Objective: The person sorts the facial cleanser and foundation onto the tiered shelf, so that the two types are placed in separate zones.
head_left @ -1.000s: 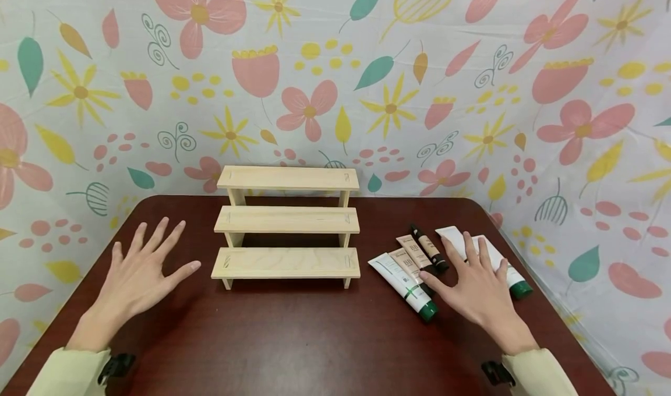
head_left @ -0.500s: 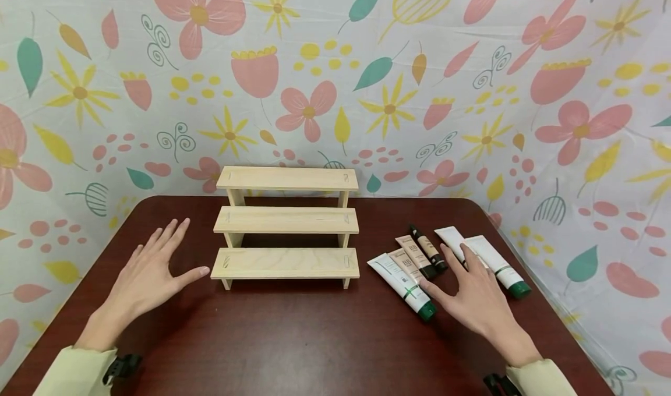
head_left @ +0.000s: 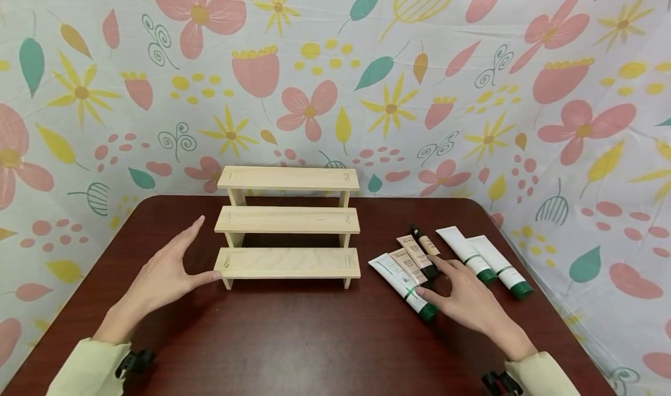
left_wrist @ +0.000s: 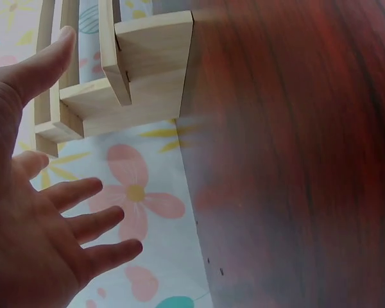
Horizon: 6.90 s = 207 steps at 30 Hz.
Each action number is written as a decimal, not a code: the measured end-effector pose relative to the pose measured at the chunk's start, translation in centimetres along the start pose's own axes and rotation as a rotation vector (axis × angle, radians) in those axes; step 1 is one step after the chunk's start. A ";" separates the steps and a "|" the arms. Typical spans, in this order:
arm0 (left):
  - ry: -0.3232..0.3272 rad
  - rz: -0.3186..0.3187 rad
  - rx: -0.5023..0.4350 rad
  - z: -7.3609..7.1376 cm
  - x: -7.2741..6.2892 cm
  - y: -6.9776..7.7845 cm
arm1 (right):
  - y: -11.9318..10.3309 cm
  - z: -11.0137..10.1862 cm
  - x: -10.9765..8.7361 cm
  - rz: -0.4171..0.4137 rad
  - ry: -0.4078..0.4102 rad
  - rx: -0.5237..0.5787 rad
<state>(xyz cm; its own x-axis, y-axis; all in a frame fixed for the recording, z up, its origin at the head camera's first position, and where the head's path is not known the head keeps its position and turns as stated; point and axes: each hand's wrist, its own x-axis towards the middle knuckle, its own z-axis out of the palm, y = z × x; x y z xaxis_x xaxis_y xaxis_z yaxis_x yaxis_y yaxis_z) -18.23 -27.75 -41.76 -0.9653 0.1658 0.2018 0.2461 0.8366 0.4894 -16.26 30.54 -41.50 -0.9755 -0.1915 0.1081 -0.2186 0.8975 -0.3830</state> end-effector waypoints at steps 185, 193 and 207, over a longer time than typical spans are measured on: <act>-0.032 0.111 -0.274 1.6 0.5 -0.2 | -7.7 0.9 3.8 -0.116 0.137 0.636; -0.045 0.109 -0.302 1.9 0.5 -0.6 | -9.5 1.1 5.0 -0.147 0.177 0.640; -0.068 0.173 -0.433 2.3 1.0 -1.0 | -14.1 1.0 8.5 -0.276 0.269 0.692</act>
<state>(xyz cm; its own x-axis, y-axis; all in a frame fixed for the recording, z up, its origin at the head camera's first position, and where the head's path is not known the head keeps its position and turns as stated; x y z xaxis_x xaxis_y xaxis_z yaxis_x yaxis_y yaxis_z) -19.66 -27.20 -43.99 -0.9070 0.3295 0.2623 0.4035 0.5010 0.7656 -21.51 15.83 -36.05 -0.8641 -0.1889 0.4666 -0.5029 0.3639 -0.7840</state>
